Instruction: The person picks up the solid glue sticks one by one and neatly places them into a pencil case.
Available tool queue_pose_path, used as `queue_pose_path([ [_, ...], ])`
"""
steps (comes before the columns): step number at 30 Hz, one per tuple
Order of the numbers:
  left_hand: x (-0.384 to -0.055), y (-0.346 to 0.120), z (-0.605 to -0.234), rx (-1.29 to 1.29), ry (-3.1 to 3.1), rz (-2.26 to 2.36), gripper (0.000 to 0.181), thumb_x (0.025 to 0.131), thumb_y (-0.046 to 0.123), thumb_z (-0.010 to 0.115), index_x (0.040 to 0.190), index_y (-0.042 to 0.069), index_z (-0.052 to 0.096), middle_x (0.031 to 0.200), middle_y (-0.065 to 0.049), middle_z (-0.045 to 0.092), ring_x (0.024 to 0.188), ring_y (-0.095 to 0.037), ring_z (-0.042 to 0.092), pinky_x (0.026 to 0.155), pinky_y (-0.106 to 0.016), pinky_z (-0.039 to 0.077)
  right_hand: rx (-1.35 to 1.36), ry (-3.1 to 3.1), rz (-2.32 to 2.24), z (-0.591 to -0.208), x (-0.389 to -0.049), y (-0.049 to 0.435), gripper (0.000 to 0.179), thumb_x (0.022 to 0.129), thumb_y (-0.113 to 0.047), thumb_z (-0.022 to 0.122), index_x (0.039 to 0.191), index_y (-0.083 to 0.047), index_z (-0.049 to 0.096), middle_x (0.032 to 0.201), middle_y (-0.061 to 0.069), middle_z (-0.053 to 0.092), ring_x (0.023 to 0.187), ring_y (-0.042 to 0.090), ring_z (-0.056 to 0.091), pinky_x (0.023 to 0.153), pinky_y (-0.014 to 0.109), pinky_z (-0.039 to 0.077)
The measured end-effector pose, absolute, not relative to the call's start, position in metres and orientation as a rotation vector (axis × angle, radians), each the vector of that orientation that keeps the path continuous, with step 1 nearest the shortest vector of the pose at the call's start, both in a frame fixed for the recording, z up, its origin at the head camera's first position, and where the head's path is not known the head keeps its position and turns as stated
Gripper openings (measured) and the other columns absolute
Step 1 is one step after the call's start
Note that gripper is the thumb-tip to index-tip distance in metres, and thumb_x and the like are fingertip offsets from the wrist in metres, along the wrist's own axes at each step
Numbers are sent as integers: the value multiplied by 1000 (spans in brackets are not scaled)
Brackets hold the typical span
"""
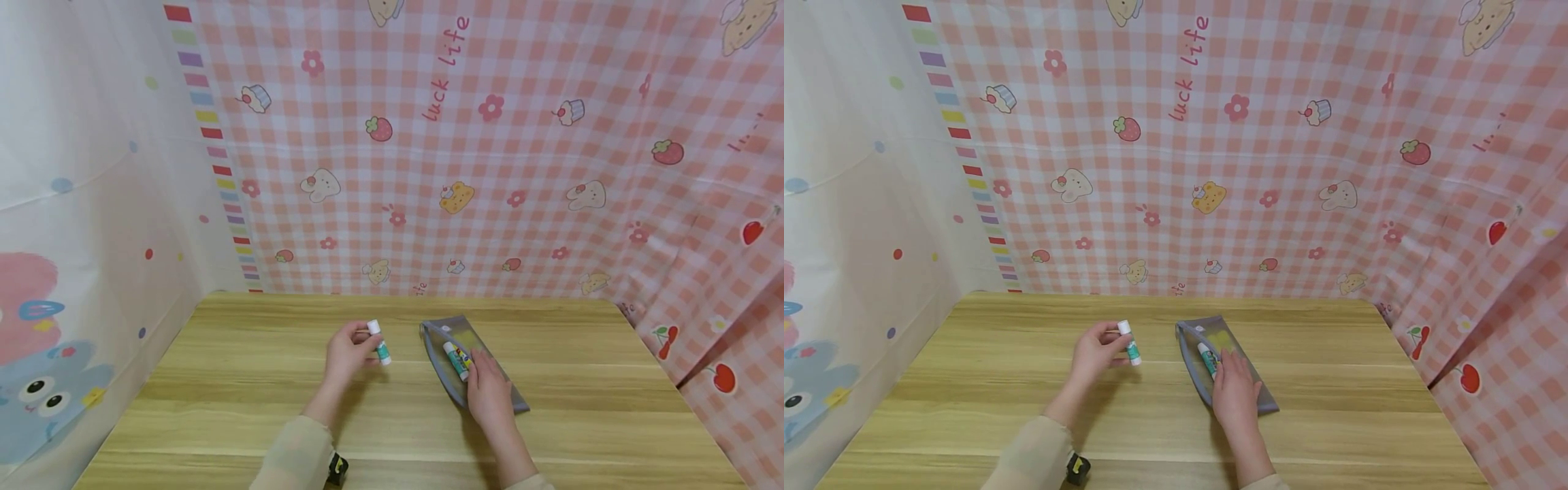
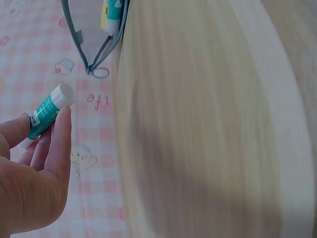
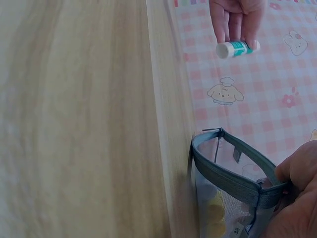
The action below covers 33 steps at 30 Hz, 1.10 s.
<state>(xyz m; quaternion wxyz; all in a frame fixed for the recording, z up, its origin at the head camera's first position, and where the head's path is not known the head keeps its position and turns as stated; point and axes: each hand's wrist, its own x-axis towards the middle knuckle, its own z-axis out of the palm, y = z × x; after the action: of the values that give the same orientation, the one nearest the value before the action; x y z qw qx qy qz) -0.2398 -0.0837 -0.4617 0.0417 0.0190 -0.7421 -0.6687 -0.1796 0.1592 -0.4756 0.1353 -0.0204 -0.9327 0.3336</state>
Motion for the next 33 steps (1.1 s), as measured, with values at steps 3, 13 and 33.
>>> queue_pose_path([
  [3,-240,-78,-463,43,-2281,-2054,29,89,1,71,114,-8,61,97,-20,68,76,-25,69,69,-47,61,-58,-2717,961,-475,-179,159,37,102,-7,44,134,11,52,138,33,48,129,54,41,96,83,26],
  [13,-240,-59,-468,36,-2275,-2110,29,88,1,72,114,-8,61,95,-19,69,73,-23,69,66,-44,62,-57,-2730,964,-473,-178,158,38,103,-8,44,135,10,51,140,32,47,131,53,40,97,82,25],
  [33,-240,-16,-482,153,-2134,-2396,33,87,-2,72,117,-9,60,94,-18,67,72,-29,71,65,-43,62,-62,-2707,971,-474,-179,160,37,103,-7,44,134,10,53,139,32,48,130,53,40,97,82,25],
])
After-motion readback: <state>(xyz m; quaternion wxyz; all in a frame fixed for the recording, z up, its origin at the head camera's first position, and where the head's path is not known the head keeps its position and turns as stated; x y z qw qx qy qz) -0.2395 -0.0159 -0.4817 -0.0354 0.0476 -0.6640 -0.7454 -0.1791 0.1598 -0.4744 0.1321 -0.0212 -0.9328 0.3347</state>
